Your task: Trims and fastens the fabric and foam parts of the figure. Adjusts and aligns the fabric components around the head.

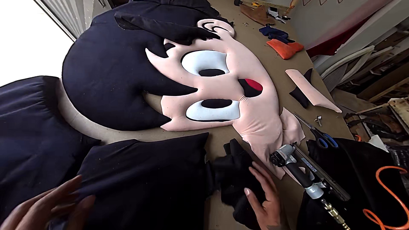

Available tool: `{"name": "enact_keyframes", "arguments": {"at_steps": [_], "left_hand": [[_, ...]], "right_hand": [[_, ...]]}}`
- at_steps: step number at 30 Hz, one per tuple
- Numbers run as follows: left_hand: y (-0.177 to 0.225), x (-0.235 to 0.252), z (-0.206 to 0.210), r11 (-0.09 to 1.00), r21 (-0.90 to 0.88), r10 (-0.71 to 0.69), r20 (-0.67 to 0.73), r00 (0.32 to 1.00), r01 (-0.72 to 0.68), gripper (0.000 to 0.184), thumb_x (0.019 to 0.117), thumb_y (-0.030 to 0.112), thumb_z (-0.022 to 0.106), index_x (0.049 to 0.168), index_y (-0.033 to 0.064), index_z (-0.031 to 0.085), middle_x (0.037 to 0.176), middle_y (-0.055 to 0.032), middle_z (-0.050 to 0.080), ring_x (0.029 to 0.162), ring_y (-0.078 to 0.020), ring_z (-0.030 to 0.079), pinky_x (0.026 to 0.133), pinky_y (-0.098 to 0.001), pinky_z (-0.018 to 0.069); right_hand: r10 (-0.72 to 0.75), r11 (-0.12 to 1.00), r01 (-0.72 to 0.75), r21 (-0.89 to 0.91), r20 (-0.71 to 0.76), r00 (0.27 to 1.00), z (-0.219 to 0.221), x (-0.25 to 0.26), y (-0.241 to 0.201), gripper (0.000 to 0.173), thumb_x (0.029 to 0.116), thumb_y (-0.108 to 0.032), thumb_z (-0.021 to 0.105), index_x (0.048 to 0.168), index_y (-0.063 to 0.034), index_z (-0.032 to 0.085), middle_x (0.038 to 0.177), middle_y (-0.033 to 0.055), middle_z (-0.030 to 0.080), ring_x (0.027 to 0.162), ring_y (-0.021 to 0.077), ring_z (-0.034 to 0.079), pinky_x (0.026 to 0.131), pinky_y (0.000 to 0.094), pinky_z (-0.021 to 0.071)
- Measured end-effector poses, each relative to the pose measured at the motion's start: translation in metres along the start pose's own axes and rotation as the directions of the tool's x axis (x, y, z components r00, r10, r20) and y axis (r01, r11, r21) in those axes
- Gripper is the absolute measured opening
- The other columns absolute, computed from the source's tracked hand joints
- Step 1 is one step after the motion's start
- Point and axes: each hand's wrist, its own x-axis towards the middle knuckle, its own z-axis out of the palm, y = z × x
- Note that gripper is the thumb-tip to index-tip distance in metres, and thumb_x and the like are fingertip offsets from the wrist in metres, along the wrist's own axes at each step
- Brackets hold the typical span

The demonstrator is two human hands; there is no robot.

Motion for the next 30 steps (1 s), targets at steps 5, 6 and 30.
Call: {"name": "enact_keyframes", "arguments": {"at_steps": [5,6,30], "left_hand": [[0.11,0.027,0.099,0.828,-0.561,0.161,0.222,0.962,-0.009,0.045,0.1052,0.038,0.056,0.142,0.0114,0.059,0.132,-0.0049,0.067,0.116,-0.018,0.069,0.097,-0.0415,0.062],[0.125,0.028,0.12,0.772,-0.635,0.176,0.256,0.951,0.029,0.047,0.1068,0.041,0.052,0.143,0.0113,0.058,0.133,-0.0035,0.067,0.117,-0.0178,0.069,0.098,-0.0413,0.0618],[0.062,0.071,0.106,0.705,-0.16,0.657,0.513,0.552,-0.691,0.039,0.1066,0.053,0.041,0.138,0.0415,0.061,0.095,-0.0041,0.069,0.077,-0.0241,0.07,0.061,-0.0486,0.0579]], "right_hand": [[0.367,0.467,-0.348,0.813,0.18,0.913,-0.036,-0.026,-0.045,0.039,0.1024,-0.037,0.06,0.137,-0.0202,0.06,0.122,-0.0052,0.073,0.113,0.0054,0.068,0.102,0.0301,0.0553],[0.376,0.39,-0.351,0.851,0.201,0.904,-0.036,-0.027,-0.054,0.034,0.102,-0.039,0.06,0.131,-0.0225,0.065,0.118,-0.0068,0.075,0.111,0.0029,0.069,0.101,0.0273,0.0556],[0.024,0.883,-0.068,-0.465,-0.099,0.995,-0.135,0.04,-0.006,0.022,0.0995,-0.035,0.06,0.107,-0.0268,0.079,0.098,-0.0099,0.074,0.084,0.0048,0.071,0.073,0.0323,0.0629]]}}
